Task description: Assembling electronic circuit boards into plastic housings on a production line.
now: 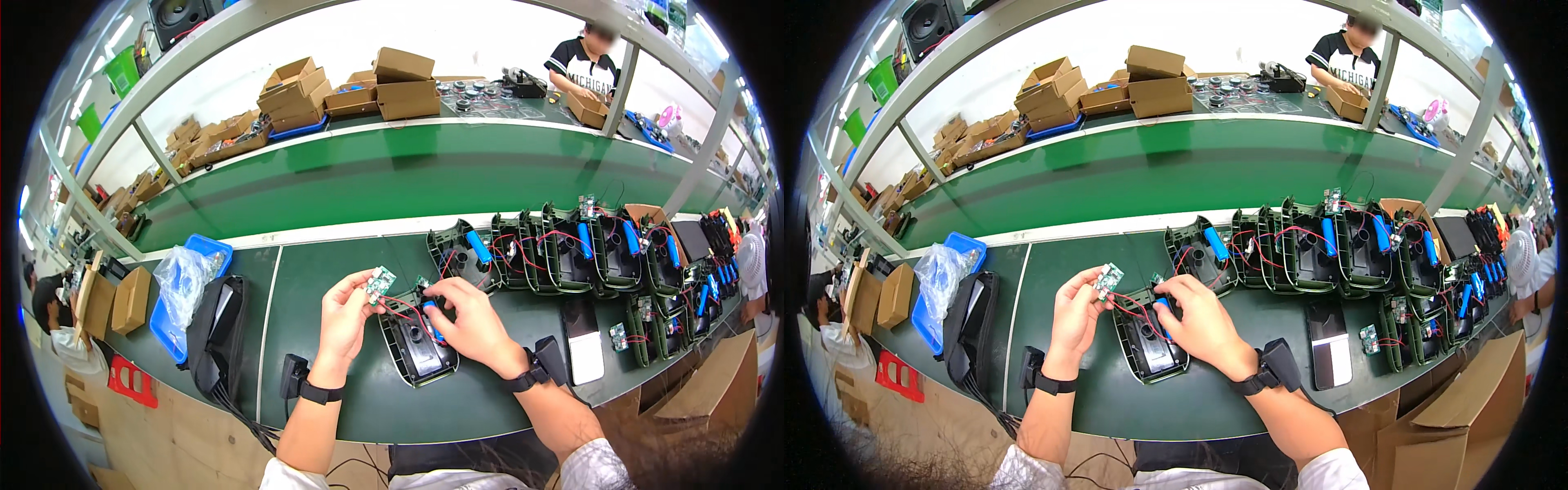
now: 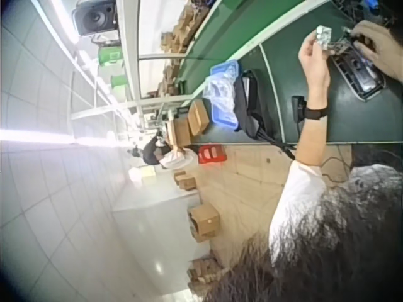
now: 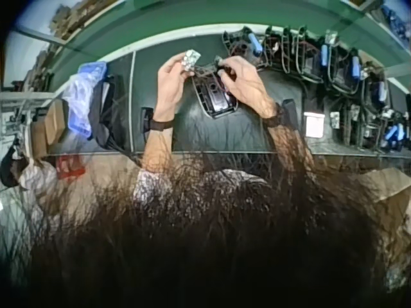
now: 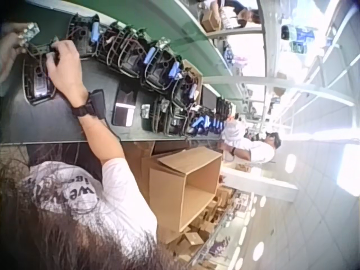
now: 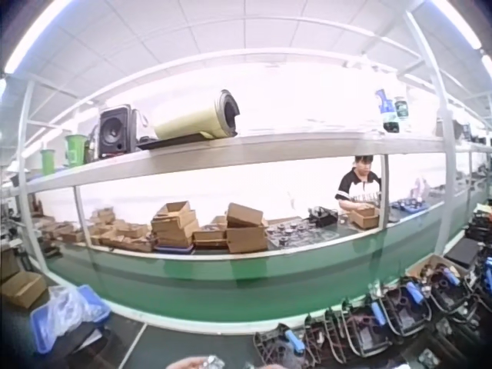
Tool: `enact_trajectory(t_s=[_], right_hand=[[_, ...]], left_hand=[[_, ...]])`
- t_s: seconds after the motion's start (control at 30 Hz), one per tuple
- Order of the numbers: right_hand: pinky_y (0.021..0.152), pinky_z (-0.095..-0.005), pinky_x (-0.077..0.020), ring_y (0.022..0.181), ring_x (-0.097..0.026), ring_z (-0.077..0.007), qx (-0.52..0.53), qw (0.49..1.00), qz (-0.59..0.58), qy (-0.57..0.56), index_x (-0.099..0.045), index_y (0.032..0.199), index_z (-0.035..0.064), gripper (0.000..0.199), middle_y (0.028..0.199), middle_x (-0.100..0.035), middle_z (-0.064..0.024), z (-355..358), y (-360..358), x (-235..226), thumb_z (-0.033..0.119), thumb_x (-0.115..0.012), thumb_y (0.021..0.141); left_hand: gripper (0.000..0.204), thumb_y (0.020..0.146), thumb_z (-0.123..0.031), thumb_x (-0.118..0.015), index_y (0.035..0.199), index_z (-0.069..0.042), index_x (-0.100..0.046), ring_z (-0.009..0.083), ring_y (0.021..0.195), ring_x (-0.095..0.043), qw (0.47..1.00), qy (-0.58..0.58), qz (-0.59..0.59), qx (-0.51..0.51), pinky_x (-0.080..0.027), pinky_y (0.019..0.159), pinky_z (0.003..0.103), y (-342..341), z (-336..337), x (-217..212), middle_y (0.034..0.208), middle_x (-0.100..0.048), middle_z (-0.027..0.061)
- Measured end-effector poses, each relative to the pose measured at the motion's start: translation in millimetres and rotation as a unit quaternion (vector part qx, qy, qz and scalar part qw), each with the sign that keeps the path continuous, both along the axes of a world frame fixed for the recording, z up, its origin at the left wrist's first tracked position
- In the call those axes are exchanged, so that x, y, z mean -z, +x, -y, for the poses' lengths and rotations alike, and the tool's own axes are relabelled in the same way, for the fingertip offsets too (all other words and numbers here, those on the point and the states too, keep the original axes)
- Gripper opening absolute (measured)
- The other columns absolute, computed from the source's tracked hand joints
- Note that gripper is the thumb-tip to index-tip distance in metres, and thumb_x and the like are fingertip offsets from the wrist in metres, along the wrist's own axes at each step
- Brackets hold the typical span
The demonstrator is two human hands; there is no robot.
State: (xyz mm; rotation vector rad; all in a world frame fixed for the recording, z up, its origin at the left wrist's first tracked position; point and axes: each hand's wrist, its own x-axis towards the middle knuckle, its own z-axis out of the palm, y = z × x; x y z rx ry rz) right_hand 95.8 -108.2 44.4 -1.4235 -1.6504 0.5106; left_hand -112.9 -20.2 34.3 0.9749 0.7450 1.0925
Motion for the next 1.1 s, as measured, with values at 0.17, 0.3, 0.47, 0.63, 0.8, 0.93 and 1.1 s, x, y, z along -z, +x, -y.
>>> enact_trajectory(t_s=[0.17,0.3,0.47,0.63,0.8,0.93,1.1], right_hand=[[0.076,-0.0397,-0.0554,0.085,-0.066,-0.0321,-0.011,1.0,0.023,-0.017,-0.066,0.114,0.0002,0.027,0.108,-0.061,-0.0168,4,-3,1,0.007,-0.069,0.088],[0.077,-0.0411,-0.0552,0.085,-0.066,-0.033,-0.045,0.994,0.013,-0.098,-0.065,0.113,0.0001,0.03,0.1,-0.061,-0.0165,6,-2,-12,0.005,-0.068,0.084],[0.087,-0.0442,-0.0538,0.097,-0.064,-0.0374,-0.029,0.996,0.049,-0.069,-0.066,0.113,0.0017,0.033,0.105,-0.059,-0.019,10,-10,-7,0.011,-0.071,0.082],[0.09,-0.0418,-0.0555,0.105,-0.063,-0.0381,0.007,0.999,0.033,-0.039,-0.066,0.114,-0.0001,0.036,0.118,-0.059,-0.0226,14,-10,-3,0.008,-0.072,0.079],[0.067,-0.0359,-0.0524,0.069,-0.061,-0.0242,-0.016,0.997,0.042,-0.064,-0.066,0.111,-0.002,0.036,0.101,-0.062,-0.0137,11,-11,-1,0.002,-0.07,0.076],[0.063,-0.0351,-0.0498,0.065,-0.057,-0.0217,-0.003,0.998,0.026,-0.061,-0.067,0.111,-0.0016,0.035,0.099,-0.061,-0.0133,5,-10,10,0.001,-0.07,0.076],[0.075,-0.038,-0.0525,0.08,-0.063,-0.027,-0.011,0.992,-0.053,-0.114,-0.063,0.116,-0.0017,0.034,0.107,-0.061,-0.0169,4,-29,-1,0.004,-0.071,0.084]], left_hand=[[0.032,0.089,0.003,-0.048,0.118,0.007,-0.063,0.0175,0.082,-0.064,0.998,-0.039,0.042,-0.004,-0.055,0.073,0.032,0,-1,0,0.101,-0.067,0.0104],[0.03,0.086,0.0,-0.045,0.111,0.006,-0.062,0.0211,0.078,-0.063,0.997,-0.039,0.059,0.021,-0.055,0.071,0.034,-5,-5,6,0.094,-0.064,0.0116],[0.026,0.086,0.001,-0.046,0.107,0.003,-0.061,0.0207,0.078,-0.065,0.993,-0.077,0.058,0.065,-0.057,0.071,0.036,-9,-5,9,0.091,-0.063,0.0101],[0.031,0.083,0.002,-0.048,0.11,0.002,-0.063,0.02,0.079,-0.065,0.989,-0.081,0.055,0.107,-0.058,0.075,0.038,1,-8,26,0.093,-0.064,0.0098],[0.02,0.086,0.0,-0.046,0.097,-0.003,-0.063,0.0153,0.079,-0.065,0.986,-0.092,0.024,0.138,-0.057,0.066,0.031,0,-8,26,0.091,-0.064,0.0067],[0.021,0.085,-0.002,-0.047,0.097,-0.005,-0.064,0.0143,0.076,-0.063,0.985,-0.096,0.014,0.141,-0.057,0.066,0.03,-2,-9,21,0.089,-0.064,0.005],[0.019,0.088,-0.005,-0.047,0.095,-0.005,-0.065,0.0098,0.074,-0.06,0.997,0.002,-0.067,0.042,-0.05,0.067,0.025,-3,-15,25,0.084,-0.065,0.0008]])
